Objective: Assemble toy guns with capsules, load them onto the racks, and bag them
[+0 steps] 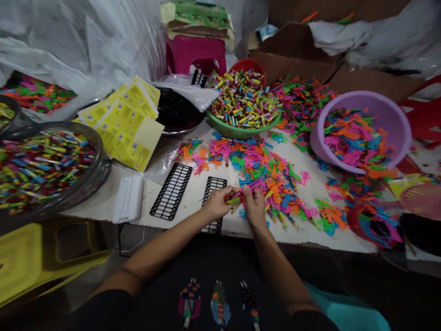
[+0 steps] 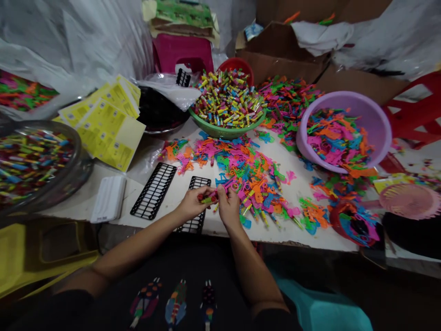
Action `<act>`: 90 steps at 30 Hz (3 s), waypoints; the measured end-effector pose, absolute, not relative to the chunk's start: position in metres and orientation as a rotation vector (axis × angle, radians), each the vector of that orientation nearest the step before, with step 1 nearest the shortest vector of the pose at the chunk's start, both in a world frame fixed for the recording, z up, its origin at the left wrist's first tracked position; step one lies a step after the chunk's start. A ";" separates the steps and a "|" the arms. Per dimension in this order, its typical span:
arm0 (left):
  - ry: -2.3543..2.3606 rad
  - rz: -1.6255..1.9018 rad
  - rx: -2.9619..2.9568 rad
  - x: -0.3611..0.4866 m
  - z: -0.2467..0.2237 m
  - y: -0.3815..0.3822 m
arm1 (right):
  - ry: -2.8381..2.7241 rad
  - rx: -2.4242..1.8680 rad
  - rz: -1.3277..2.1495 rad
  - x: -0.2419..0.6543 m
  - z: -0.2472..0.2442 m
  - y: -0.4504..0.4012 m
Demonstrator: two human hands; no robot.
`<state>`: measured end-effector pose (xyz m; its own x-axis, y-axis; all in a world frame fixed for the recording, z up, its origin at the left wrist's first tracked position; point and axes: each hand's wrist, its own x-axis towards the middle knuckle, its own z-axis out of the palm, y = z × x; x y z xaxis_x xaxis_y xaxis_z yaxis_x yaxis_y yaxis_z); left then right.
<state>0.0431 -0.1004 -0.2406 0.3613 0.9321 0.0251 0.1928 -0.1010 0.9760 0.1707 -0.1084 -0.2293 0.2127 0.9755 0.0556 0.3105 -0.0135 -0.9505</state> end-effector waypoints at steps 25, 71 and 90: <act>1.402 0.951 1.715 0.018 -0.264 -0.080 | -1.148 -1.743 0.767 0.235 -0.233 -0.099; 1.308 0.910 1.526 0.021 -0.237 -0.106 | -1.067 -1.224 0.852 0.138 -0.242 -0.108; 1.251 0.665 1.760 0.027 -0.252 -0.082 | -1.271 -1.597 0.656 0.188 -0.249 -0.106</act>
<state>0.0271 -0.0821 -0.2518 0.3568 0.9327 -0.0526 0.4781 -0.1339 0.8680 0.1876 -0.1057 -0.2492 0.3135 0.9382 0.1470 0.4242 0.0001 -0.9056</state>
